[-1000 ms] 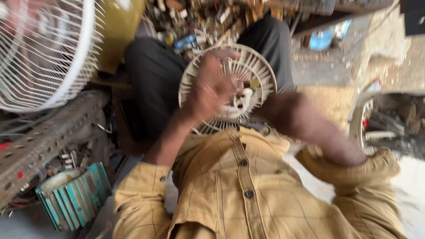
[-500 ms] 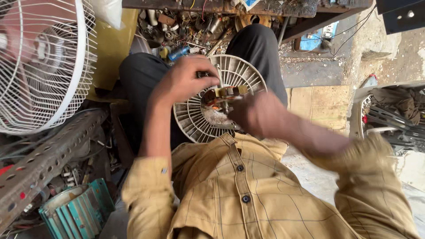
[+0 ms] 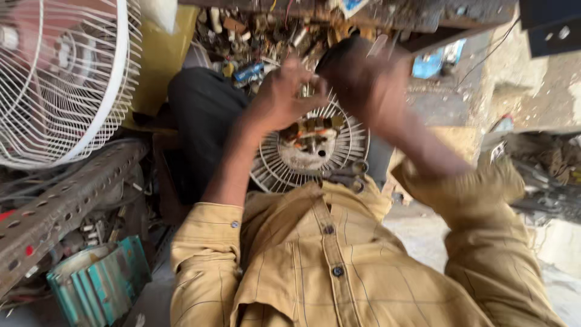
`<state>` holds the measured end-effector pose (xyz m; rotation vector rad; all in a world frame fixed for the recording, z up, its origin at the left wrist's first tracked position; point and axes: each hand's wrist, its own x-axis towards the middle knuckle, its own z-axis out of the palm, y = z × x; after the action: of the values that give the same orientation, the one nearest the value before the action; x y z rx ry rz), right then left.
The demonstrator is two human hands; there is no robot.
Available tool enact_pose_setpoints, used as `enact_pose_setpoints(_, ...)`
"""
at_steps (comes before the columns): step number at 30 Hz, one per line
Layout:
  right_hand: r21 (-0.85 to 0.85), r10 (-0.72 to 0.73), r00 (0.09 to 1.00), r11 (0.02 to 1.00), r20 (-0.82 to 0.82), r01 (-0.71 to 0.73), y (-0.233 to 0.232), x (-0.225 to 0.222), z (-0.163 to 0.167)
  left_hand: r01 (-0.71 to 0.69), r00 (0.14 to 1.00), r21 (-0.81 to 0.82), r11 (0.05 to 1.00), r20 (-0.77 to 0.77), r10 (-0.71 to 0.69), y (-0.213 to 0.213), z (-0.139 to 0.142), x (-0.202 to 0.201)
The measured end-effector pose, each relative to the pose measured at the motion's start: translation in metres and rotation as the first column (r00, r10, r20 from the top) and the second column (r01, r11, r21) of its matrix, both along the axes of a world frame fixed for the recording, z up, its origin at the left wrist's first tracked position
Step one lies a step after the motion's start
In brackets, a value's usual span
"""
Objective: The person sits on the floor and uses a small metal tool to scrape and clean the copper windings of a motor stator. They repeatedly scrape the surface and remove debris by hand throughout the clip.
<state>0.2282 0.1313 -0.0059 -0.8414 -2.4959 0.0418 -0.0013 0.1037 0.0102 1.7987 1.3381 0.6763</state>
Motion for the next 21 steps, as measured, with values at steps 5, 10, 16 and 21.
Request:
enact_pose_setpoints(5,-0.327,0.341,0.935,0.898,0.100,-0.293,-0.056,0.028,0.022,0.079,0.568,-0.261,0.962,0.805,0.171,-0.032,0.038,0.001)
enact_pose_setpoints(10,-0.313,0.057,0.998,0.948,-0.009,-0.057,-0.008,0.035,-0.020,-0.011,0.996,0.681,0.732,-0.055,0.066,-0.095,-0.009,0.014)
enact_pose_setpoints(16,-0.214,-0.180,0.961,0.968,-0.211,0.135,0.023,-0.019,-0.014,-0.223,0.828,-0.147,0.964,0.493,0.267,-0.027,-0.023,0.006)
enact_pose_setpoints(21,-0.402,0.318,0.916,0.893,0.247,-0.202,-0.042,-0.021,0.041,0.063,0.977,-0.039,0.997,0.206,-0.054,-0.004,-0.011,-0.027)
